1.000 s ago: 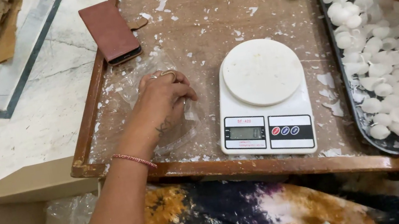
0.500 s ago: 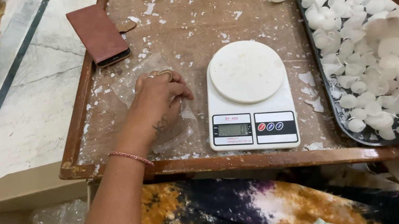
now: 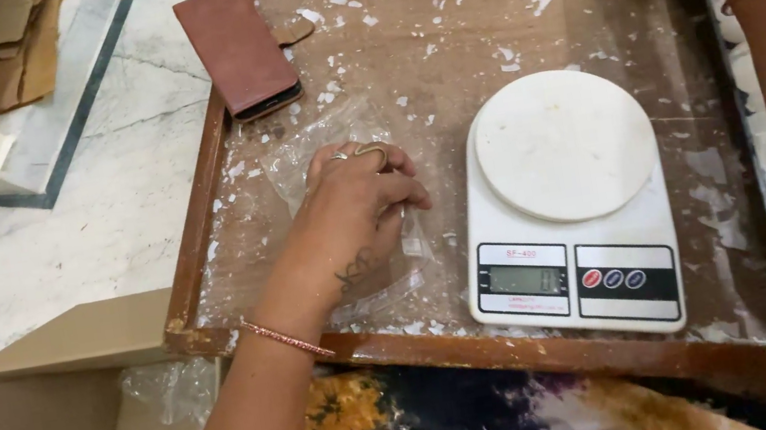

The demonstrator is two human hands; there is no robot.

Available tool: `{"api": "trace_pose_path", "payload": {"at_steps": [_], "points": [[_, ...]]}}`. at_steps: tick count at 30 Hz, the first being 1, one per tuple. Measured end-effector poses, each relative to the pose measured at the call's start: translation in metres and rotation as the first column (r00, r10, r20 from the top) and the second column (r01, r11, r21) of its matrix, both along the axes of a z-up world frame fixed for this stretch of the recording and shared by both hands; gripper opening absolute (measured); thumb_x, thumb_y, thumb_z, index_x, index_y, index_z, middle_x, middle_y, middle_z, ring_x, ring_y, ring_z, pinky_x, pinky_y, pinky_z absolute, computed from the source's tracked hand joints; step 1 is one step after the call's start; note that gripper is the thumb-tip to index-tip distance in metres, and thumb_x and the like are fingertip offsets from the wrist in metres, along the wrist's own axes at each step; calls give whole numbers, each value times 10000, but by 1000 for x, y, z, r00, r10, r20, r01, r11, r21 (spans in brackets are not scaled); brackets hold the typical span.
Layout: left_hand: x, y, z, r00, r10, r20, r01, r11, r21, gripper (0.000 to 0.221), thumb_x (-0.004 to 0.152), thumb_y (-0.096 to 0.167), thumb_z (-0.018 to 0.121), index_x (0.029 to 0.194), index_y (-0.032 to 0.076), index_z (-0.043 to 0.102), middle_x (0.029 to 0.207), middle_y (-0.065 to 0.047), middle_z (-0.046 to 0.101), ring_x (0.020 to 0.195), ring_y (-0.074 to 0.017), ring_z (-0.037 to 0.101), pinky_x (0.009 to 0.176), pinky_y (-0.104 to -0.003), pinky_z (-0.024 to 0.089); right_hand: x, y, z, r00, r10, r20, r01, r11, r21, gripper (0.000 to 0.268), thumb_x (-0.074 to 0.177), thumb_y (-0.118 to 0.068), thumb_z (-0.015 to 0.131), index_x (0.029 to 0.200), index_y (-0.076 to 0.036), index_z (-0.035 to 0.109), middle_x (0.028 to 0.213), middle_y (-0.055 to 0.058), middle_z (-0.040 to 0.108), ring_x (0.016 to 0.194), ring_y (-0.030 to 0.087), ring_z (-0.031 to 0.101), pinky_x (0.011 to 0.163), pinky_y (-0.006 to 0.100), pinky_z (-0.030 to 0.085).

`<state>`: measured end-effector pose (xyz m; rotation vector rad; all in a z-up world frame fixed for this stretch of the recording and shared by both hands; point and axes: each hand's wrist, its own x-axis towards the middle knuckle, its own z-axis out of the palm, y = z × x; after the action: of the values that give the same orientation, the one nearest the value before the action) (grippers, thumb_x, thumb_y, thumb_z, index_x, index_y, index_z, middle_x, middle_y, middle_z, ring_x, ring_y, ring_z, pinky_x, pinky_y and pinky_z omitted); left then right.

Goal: The person sits on the floor at a low table, places white wax pieces one at a time onto a digital scale to weigh a batch, then transfers the weighed pieces into a clear plastic bag and sets filled bags into a cardboard box, repeating the cycle.

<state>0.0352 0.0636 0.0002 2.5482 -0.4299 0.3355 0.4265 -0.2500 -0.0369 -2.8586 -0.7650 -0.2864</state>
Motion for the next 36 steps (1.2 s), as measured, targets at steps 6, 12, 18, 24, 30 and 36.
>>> {"api": "trace_pose_path", "payload": {"at_steps": [6,12,18,24,30,36], "points": [[3,1,2,1000,17,-20,-17,1000,-1,232,747,12,673,881,156,796,1057,-46,696,1101,-275,626,1128,-475,320,-22,-8,-11,985,102,140,-115,990,84,440,929,-383,795,1235,-73,729,1025,249,725,831,426,699,733,508,558],[4,-6,1,1000,-1,1,1,1000,7,223,762,5,672,878,148,798,1027,-46,695,1077,-271,635,1125,-477,322,-58,10,0,964,71,258,-9,972,-236,403,1002,-320,687,1369,-155,685,1247,200,665,1132,395,624,878,590,510],[7,-6,-3,1000,13,-15,-13,1000,2,239,728,-2,673,874,143,795,1011,-38,707,1061,-255,643,1091,-446,357,-96,12,1,938,255,236,-178,936,-304,445,1001,-403,605,1383,-181,657,1454,209,515,1257,426,548,965,543,492],[14,-5,-7,999,37,-38,-37,999,7,230,752,-7,665,867,145,794,986,-28,718,1032,-242,656,1035,-419,391,-155,6,25,954,254,157,-211,945,-251,459,963,-435,628,1372,-231,666,1429,177,548,1075,404,661,842,501,562],[20,0,-17,999,42,-4,-42,999,-29,243,740,-17,660,864,142,797,981,-27,720,1007,-249,663,1017,-401,421,-172,8,20,966,164,200,-127,975,-184,466,919,-475,686,1330,-256,702,1304,192,604,1026,379,688,769,493,571],[19,0,-15,998,53,-35,-54,998,-36,239,729,-10,673,868,140,796,989,-26,715,1010,-248,656,1022,-396,425,-178,-20,46,965,72,251,-18,977,-214,487,881,-446,733,1345,-300,716,1396,165,597,1059,342,689,756,462,569]]}}
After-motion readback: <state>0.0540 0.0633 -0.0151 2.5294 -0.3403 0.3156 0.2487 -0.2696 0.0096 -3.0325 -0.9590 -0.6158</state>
